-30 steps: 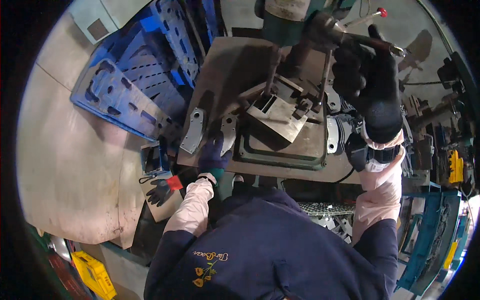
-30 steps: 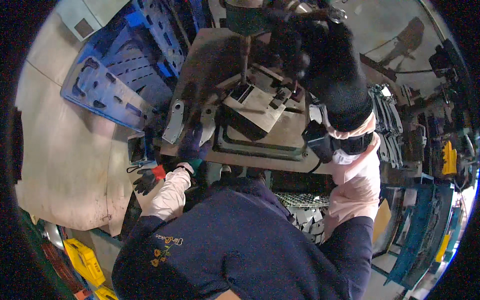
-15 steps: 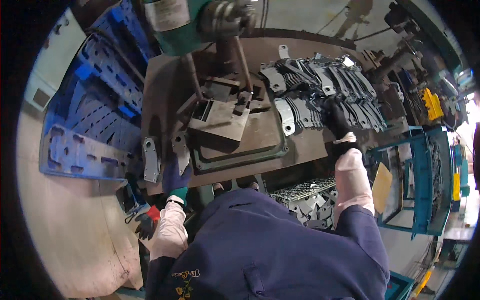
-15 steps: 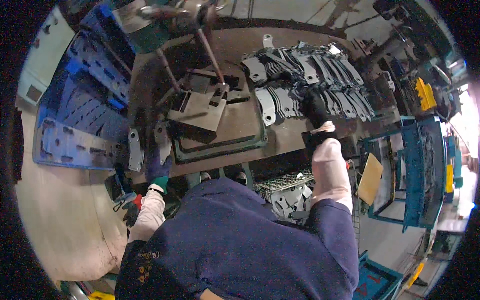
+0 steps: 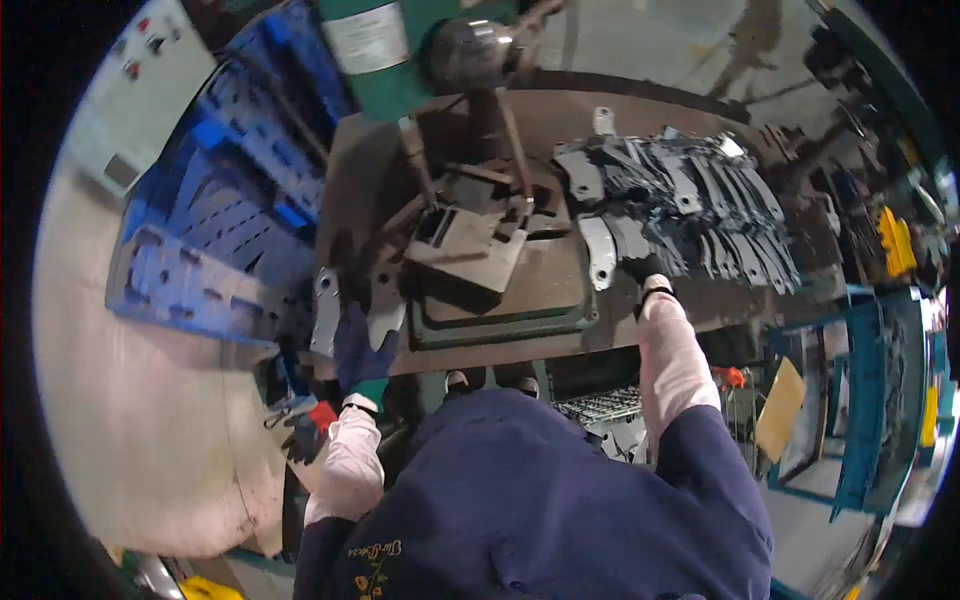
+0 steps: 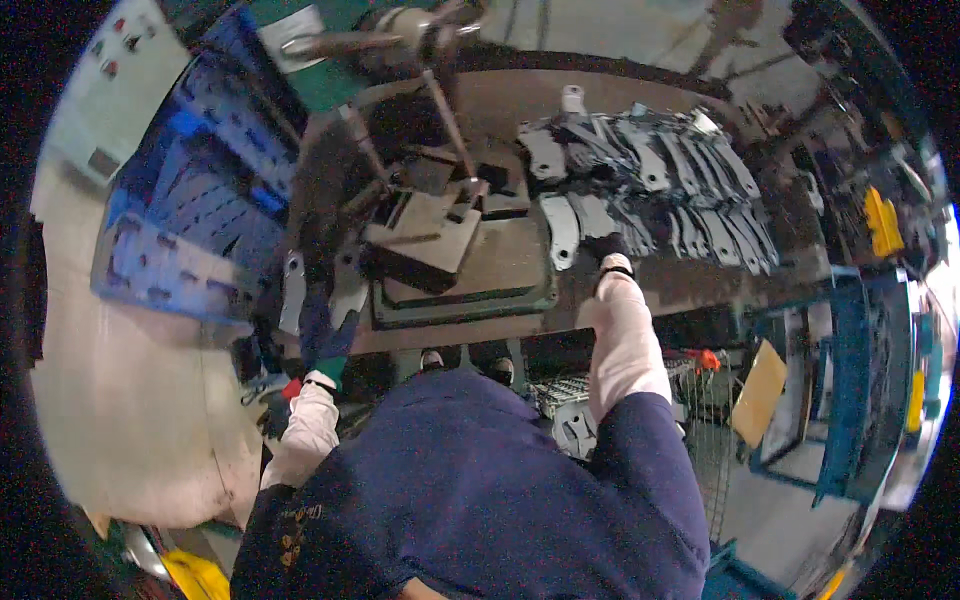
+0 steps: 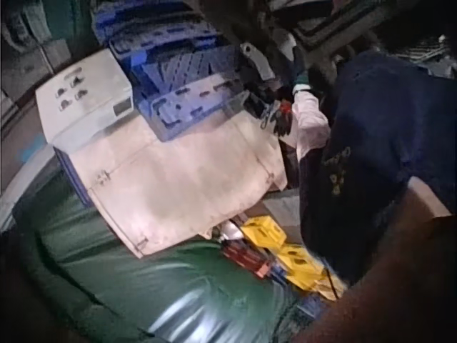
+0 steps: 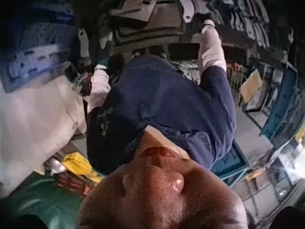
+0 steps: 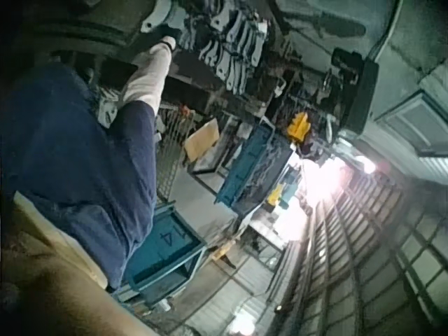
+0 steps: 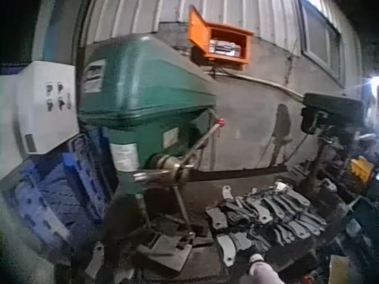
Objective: Drilling holes into pre-formed metal components using a stationary drill press.
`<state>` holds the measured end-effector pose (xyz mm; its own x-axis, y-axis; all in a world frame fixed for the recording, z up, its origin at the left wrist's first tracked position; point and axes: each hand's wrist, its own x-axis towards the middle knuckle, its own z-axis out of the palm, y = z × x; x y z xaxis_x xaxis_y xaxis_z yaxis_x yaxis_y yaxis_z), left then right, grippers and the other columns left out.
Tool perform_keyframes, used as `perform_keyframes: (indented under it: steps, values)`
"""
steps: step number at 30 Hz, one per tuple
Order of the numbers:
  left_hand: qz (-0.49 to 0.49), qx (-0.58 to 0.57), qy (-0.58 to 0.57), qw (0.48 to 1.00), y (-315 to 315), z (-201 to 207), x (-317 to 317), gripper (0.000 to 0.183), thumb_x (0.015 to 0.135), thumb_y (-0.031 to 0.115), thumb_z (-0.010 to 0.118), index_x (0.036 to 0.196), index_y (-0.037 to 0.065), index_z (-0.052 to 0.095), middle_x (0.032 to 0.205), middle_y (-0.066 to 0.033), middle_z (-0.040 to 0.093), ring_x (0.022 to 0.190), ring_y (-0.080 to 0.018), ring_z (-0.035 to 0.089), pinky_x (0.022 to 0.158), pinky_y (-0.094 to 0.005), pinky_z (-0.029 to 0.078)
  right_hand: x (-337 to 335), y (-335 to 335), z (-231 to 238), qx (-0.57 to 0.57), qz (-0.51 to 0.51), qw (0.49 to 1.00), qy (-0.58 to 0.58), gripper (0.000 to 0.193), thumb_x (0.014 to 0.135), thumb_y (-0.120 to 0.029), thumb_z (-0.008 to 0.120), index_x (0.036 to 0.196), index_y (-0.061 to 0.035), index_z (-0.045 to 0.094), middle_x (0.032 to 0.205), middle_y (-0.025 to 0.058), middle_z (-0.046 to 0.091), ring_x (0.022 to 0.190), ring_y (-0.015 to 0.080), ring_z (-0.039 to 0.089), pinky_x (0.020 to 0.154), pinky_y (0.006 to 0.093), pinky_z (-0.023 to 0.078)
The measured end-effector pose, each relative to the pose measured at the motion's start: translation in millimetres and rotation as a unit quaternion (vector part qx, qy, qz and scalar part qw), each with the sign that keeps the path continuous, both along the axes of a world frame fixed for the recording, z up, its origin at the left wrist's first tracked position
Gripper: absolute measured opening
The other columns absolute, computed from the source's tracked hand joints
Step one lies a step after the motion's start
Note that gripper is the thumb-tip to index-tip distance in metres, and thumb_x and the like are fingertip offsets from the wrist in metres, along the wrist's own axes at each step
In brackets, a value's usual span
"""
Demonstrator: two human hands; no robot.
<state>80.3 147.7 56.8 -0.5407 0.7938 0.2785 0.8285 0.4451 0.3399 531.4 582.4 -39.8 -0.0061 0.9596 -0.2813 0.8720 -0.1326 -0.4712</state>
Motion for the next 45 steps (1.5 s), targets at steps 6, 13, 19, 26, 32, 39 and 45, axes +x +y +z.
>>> perform_keyframes:
  steps: [6,13,19,26,32,39,45]
  values:
    - [0.084,0.026,-0.031,0.996,-31,16,1,0.072,0.087,0.036,0.065,0.146,0.007,0.035,0.143,-0.0183,0.045,0.129,-0.0361,0.046,0.107,-0.0432,0.037,31,20,14,0.009,0.093,0.984,-0.15,0.077,0.062,-0.055,0.083,0.099,0.0106,0.066,0.089,0.0226,0.069,0.082,0.0332,0.066,0.073,0.0397,0.052]
    - [0.111,0.032,-0.028,0.993,-42,27,-11,0.069,0.09,0.038,0.059,0.147,0.009,0.032,0.123,-0.029,0.055,0.11,-0.0466,0.055,0.091,-0.0497,0.046,49,22,52,0.054,0.042,0.997,-0.02,0.041,0.076,-0.033,0.075,0.096,0.0017,0.068,0.081,0.0132,0.064,0.074,0.025,0.062,0.068,0.0374,0.05]
    - [0.024,0.121,-0.214,0.969,-19,15,-37,0.061,0.092,0.032,0.058,0.144,0.008,0.037,0.114,-0.0246,0.063,0.107,-0.0423,0.059,0.09,-0.0448,0.048,60,2,122,0.071,0.091,0.982,0.153,0.03,0.083,-0.019,0.068,0.104,0.0018,0.064,0.097,0.0117,0.063,0.086,0.0219,0.062,0.075,0.0336,0.05]
    - [-0.27,0.117,-0.727,0.62,47,33,29,0.058,0.093,0.029,0.057,0.145,0.01,0.039,0.126,-0.0158,0.059,0.114,-0.0261,0.059,0.098,-0.0406,0.045,-20,-96,281,-0.041,0.291,0.892,0.343,0.024,0.09,-0.006,0.061,0.112,0.0018,0.061,0.11,0.0105,0.063,0.094,0.0187,0.062,0.08,0.0305,0.051]
    - [-0.458,-0.042,-0.684,0.566,82,91,54,0.069,0.092,0.042,0.056,0.147,0.008,0.034,0.138,-0.0199,0.048,0.117,-0.033,0.057,0.095,-0.0493,0.049,-137,-168,348,-0.089,0.527,0.825,0.181,0.025,0.089,-0.008,0.066,0.112,-0.0005,0.064,0.097,0.0107,0.067,0.078,0.0167,0.065,0.07,0.0318,0.053]
    - [-0.378,-0.049,-0.816,0.434,47,120,62,0.077,0.09,0.044,0.059,0.148,0.003,0.028,0.133,-0.0253,0.049,0.117,-0.0332,0.057,0.087,-0.0468,0.055,-181,-149,290,-0.051,0.597,0.766,0.232,0.023,0.085,-0.006,0.069,0.107,-0.0016,0.066,0.096,0.0091,0.066,0.088,0.0183,0.063,0.077,0.0315,0.051]
    - [-0.282,0.045,-0.901,0.326,47,74,33,0.067,0.077,0.012,0.07,0.138,0.001,0.044,0.118,-0.0172,0.062,0.106,-0.0293,0.062,0.087,-0.0384,0.052,-205,-155,290,-0.014,0.519,0.766,0.379,0.03,0.092,-0.014,0.064,0.12,-0.0031,0.062,0.107,0.0077,0.066,0.096,0.0165,0.062,0.084,0.0317,0.05]
